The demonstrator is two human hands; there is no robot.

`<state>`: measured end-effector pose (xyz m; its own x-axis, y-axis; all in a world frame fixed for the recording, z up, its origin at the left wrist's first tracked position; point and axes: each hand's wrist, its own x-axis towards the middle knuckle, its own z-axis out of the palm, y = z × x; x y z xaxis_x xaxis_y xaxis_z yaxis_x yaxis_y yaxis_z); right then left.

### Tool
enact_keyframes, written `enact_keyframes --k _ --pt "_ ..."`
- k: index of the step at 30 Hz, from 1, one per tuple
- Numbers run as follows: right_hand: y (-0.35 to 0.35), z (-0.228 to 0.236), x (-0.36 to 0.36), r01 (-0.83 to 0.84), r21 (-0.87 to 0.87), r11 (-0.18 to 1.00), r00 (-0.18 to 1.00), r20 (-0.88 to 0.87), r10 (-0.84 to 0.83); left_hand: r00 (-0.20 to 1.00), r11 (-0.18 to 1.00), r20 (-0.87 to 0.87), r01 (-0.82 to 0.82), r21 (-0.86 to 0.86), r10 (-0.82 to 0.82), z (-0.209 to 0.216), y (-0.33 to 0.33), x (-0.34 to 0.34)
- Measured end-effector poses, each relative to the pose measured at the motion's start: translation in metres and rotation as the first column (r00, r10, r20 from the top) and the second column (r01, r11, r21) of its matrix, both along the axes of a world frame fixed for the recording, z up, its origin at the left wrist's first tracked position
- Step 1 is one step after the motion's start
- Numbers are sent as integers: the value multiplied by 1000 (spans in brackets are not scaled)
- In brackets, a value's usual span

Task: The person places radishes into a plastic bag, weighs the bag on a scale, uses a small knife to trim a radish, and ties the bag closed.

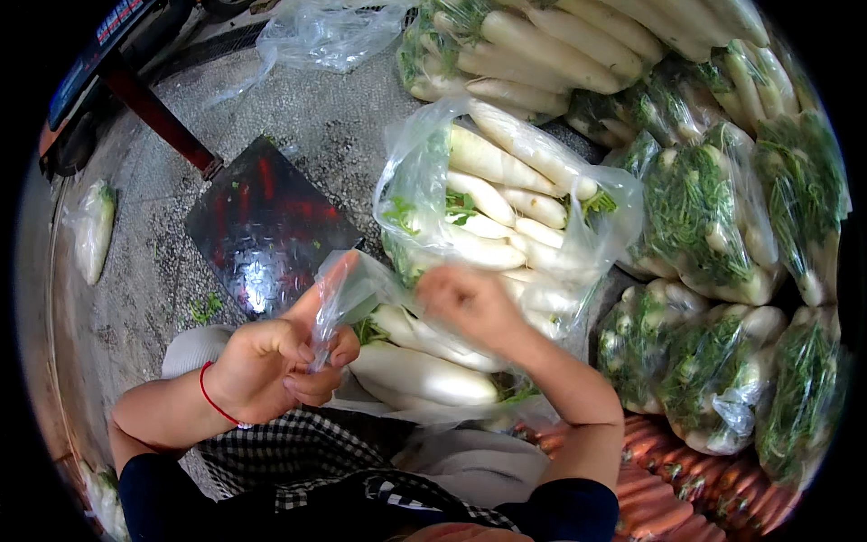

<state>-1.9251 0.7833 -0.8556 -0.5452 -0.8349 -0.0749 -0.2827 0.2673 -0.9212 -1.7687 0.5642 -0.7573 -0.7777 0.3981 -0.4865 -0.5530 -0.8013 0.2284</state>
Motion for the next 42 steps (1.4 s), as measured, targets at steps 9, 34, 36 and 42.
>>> enact_keyframes --k 9,34,36,42 --pt "-2 -77 -92 152 496 855 785 -586 200 995 996 -46 87 -21 -88 1 -1 2" --pt "31 20 14 -105 -643 758 749 450 486 1000 999 -7 -31 -33 31 1 4 -12" --pt "24 -1 10 -463 -59 884 886 -42 461 995 996 71 -69 -61 73 3 4 -8" --pt "24 -26 17 -352 397 848 914 -48 402 1000 1000 10 -9 -10 9 1 0 -2"
